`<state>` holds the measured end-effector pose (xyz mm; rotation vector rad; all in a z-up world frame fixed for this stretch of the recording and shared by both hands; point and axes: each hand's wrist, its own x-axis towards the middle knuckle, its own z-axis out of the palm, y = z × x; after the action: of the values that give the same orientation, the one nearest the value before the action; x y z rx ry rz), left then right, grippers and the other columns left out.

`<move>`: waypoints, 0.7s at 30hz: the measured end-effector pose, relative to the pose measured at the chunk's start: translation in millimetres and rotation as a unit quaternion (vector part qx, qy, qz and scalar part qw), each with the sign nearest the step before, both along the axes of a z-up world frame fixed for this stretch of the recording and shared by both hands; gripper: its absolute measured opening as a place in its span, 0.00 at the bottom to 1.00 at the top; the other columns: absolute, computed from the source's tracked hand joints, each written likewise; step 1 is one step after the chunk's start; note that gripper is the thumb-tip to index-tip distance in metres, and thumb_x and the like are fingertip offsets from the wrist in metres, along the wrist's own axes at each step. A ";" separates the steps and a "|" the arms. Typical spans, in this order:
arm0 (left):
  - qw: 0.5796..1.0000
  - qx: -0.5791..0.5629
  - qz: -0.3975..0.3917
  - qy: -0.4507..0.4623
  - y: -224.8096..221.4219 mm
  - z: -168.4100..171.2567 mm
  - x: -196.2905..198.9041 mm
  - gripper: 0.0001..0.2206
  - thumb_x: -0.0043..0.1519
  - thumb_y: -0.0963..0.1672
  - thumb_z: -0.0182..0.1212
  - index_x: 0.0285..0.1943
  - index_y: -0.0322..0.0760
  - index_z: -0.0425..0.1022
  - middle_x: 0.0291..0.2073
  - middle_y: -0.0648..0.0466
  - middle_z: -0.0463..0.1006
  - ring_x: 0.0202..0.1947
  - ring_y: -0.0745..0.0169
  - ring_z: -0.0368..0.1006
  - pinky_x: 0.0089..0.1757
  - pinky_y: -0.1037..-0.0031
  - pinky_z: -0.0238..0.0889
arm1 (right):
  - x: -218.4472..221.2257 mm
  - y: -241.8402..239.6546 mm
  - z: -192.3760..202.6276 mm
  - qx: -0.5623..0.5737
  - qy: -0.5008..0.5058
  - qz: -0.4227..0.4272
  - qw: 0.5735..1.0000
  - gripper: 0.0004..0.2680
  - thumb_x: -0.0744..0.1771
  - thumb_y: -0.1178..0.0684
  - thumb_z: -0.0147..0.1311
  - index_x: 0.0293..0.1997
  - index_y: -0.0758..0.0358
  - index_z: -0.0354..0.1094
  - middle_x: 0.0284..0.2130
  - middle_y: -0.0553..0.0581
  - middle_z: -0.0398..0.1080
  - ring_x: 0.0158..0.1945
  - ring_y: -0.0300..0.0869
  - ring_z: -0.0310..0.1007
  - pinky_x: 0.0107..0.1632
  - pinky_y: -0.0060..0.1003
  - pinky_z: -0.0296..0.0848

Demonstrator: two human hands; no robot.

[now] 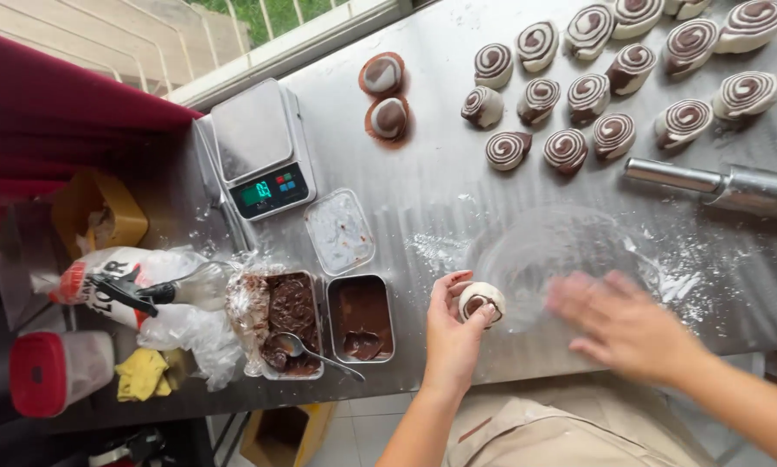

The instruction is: The person fills and shapes dough balls by first pressing and flattening a piece of dough by hand, then placing a scoop of chocolate filling onto it, and finally folding and pressing the dough by hand to enclose the filling. This process is repeated with additional pieces of dough, which are sometimes rolled flat with a rolling pin before filling.

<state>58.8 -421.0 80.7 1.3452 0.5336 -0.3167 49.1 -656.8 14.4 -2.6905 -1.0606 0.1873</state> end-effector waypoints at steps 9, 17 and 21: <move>0.998 0.017 -0.050 -0.033 -38.2 -22.9 11.6 0.21 0.55 0.34 0.58 0.59 0.33 0.70 0.52 0.51 0.75 0.50 0.66 0.74 0.51 0.76 0.69 | -25.3 -9.1 4.6 -0.036 0.019 0.004 0.999 0.25 0.66 0.41 0.45 0.73 0.49 0.48 0.70 0.54 0.51 0.73 0.45 0.47 0.71 0.58 0.42; 0.990 0.049 -0.123 -0.045 -68.1 -36.5 24.4 0.21 0.55 0.35 0.60 0.59 0.34 0.70 0.52 0.51 0.75 0.49 0.65 0.74 0.49 0.75 0.70 | -28.9 -42.4 11.1 0.048 -0.027 -0.168 0.984 0.31 0.64 0.35 0.41 0.74 0.58 0.45 0.72 0.62 0.49 0.74 0.52 0.47 0.70 0.63 0.43; 0.972 0.130 -0.179 -0.080 -67.6 -29.2 33.0 0.25 0.53 0.37 0.61 0.63 0.35 0.67 0.54 0.46 0.74 0.51 0.56 0.75 0.52 0.69 0.70 | -31.7 -76.3 7.0 0.040 -0.007 -0.165 0.985 0.31 0.64 0.35 0.44 0.76 0.59 0.46 0.73 0.59 0.50 0.73 0.50 0.50 0.70 0.62 0.48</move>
<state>91.8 -488.6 51.5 1.7084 0.1978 -0.4400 17.4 -733.1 21.4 -2.7459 -0.5959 0.0618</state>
